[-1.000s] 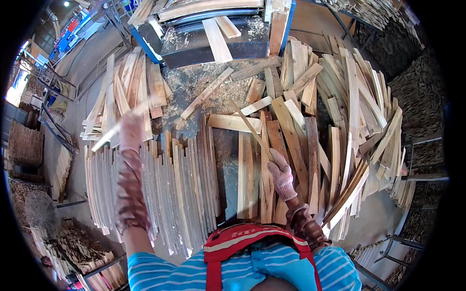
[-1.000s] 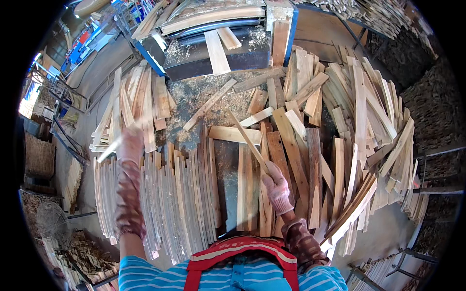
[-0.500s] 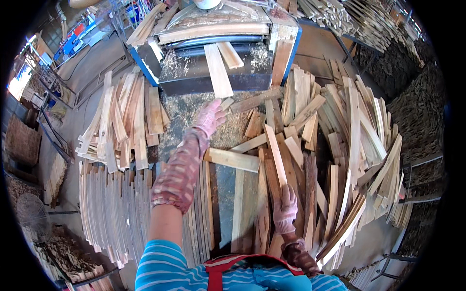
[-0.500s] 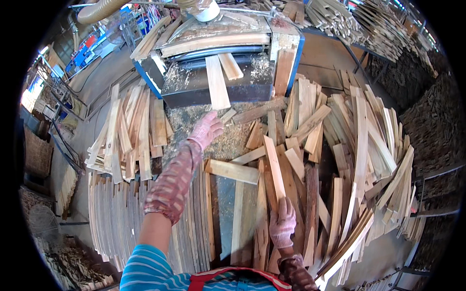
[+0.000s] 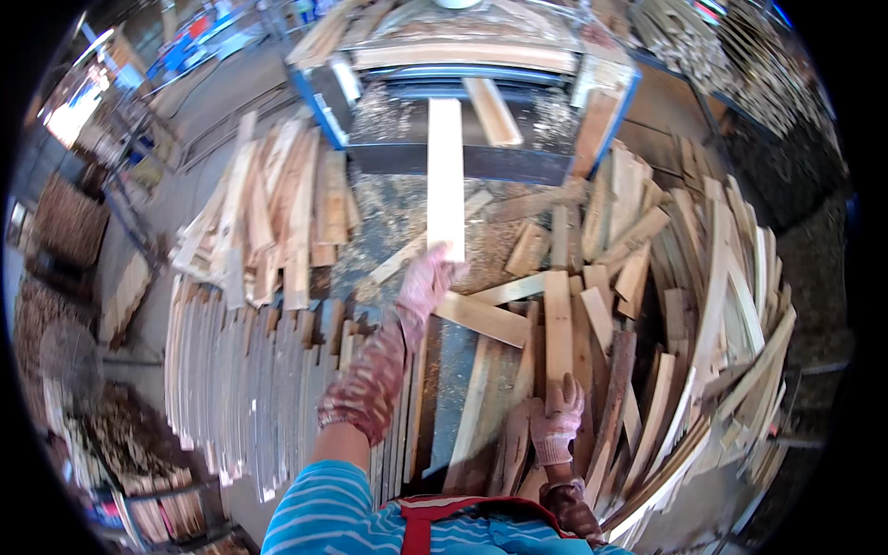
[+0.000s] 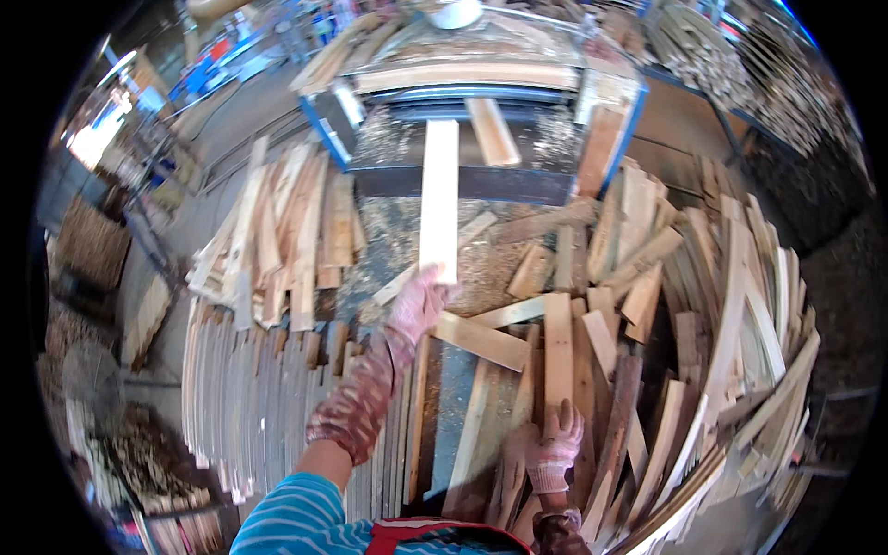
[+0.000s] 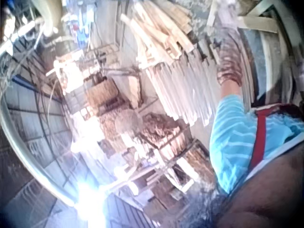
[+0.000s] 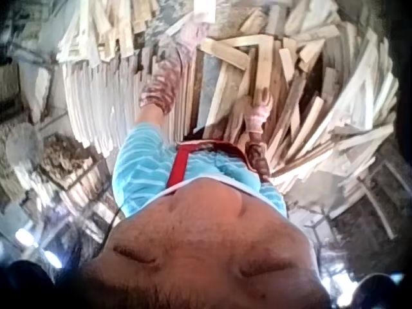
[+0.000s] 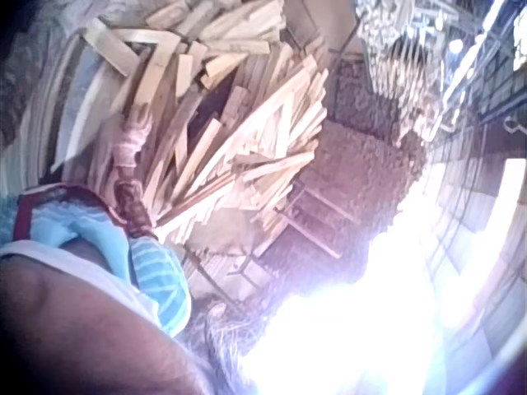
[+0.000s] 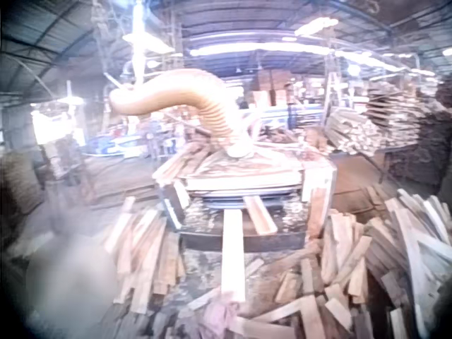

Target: The person sorts through a large pile of wooden planks on a workbench, picking up individual pieces and moving them to a nearby metal rack. The person wears gloves and an apron while handling the wood in a workshop setting.

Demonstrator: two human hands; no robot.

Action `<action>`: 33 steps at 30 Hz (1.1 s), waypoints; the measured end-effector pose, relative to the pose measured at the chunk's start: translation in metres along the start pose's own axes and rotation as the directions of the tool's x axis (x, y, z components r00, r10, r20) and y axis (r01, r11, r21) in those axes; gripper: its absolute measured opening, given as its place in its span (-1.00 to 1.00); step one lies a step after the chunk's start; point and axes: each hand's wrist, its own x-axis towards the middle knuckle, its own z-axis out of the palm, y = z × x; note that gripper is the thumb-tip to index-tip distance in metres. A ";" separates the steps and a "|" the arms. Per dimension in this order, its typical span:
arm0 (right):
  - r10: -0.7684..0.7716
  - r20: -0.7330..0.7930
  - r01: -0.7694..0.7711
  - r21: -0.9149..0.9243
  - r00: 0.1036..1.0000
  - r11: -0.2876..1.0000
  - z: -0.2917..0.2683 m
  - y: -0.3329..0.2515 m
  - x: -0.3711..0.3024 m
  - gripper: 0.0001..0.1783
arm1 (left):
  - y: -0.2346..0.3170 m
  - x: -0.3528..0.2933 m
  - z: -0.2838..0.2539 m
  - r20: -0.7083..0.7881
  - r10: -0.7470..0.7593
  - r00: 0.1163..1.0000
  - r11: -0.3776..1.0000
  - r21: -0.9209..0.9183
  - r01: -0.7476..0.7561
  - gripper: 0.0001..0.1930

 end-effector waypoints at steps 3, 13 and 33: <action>-0.002 -0.016 0.003 0.090 1.000 0.996 -0.007 -0.010 -0.002 -0.47 | 0.002 -0.089 -0.019 -0.110 0.086 0.990 0.996 0.035 -0.083 -0.51; -0.214 -0.028 0.214 0.245 0.976 0.946 0.000 -0.045 0.011 -0.53 | 0.044 -0.255 -0.130 -0.341 0.246 0.907 0.969 0.068 -0.238 -0.42; 0.028 0.218 -0.014 -0.062 0.976 0.998 0.008 -0.199 0.375 -0.07 | 0.088 -0.241 -0.165 -0.360 0.407 0.839 0.901 0.308 -0.305 -0.38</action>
